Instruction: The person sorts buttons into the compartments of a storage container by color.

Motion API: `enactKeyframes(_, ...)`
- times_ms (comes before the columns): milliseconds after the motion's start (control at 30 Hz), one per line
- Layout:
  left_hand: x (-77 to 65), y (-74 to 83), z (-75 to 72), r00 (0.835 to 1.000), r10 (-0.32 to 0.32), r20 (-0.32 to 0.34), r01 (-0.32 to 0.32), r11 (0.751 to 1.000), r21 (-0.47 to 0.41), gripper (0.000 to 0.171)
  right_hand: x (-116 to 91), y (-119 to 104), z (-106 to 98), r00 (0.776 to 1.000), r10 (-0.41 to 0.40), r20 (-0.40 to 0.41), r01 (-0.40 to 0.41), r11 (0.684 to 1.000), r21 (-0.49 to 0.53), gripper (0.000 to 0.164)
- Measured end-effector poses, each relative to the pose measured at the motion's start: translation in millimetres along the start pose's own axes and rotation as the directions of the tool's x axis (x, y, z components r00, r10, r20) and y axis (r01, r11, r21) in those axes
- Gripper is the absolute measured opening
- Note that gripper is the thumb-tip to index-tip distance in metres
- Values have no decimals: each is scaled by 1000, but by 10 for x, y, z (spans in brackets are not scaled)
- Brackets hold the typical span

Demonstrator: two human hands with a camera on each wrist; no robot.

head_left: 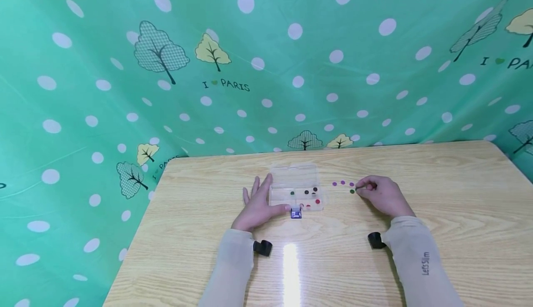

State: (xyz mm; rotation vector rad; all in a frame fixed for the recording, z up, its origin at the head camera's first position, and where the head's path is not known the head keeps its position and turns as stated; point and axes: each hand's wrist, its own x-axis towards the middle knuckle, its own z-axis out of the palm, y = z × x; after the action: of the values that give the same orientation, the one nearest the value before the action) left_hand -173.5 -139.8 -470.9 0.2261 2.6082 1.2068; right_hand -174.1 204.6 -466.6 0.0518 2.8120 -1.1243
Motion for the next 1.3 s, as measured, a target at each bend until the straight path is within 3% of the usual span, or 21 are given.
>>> enactKeyframes(1300,4,4,-3,1000,5,-2,-5,999,39,115,-36,-35,-42,999,39,36,-39,999,5,26)
